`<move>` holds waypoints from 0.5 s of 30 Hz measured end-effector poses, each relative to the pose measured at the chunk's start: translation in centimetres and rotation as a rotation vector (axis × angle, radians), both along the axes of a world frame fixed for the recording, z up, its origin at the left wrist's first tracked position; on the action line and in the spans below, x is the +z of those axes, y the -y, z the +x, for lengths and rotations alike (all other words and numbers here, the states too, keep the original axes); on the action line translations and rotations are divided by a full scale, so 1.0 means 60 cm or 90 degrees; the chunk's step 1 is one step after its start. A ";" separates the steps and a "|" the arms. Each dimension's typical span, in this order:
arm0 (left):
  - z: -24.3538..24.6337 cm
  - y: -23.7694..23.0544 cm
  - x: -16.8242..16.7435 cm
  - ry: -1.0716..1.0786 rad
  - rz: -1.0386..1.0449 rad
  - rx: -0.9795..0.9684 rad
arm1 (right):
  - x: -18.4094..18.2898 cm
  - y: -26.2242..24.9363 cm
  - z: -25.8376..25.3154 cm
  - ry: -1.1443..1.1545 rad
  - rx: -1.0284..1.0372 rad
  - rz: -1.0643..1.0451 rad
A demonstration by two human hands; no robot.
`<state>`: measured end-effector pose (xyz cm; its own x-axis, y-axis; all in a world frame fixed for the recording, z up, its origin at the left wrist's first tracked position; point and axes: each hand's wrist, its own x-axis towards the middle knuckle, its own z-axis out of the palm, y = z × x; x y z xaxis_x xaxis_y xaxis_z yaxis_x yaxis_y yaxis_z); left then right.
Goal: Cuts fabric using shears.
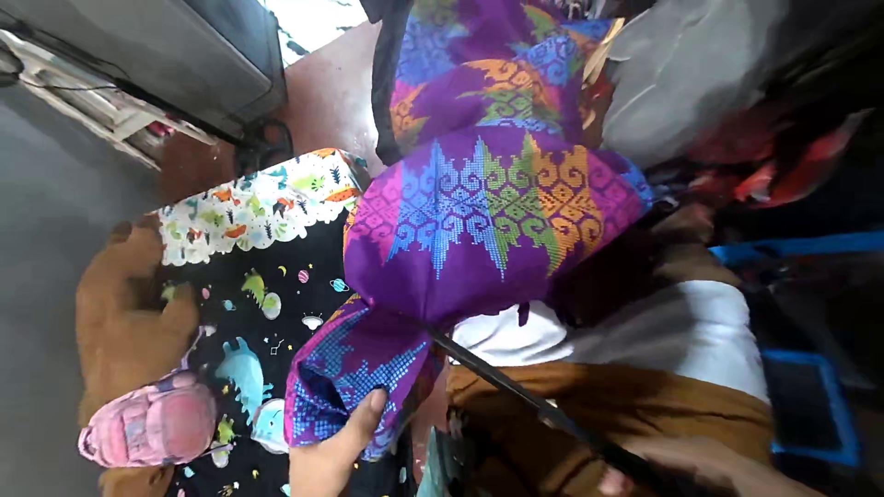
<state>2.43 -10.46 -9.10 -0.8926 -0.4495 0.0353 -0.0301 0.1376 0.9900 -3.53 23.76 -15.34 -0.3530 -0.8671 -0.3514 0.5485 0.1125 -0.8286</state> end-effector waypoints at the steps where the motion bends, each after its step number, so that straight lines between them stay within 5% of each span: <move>1: 0.001 0.011 0.005 0.003 -0.004 -0.034 | 0.003 -0.001 -0.025 -0.019 0.033 0.013; 15: 0.008 0.078 0.040 -0.029 -0.008 -0.227 | 0.010 0.035 -0.196 -0.226 0.210 -0.052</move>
<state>2.90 -15.15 -6.68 -0.9907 -0.1091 0.0815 0.0654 0.1438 0.9874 -15.30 21.67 -14.72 -0.1399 -0.9727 -0.1854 0.1768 0.1596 -0.9712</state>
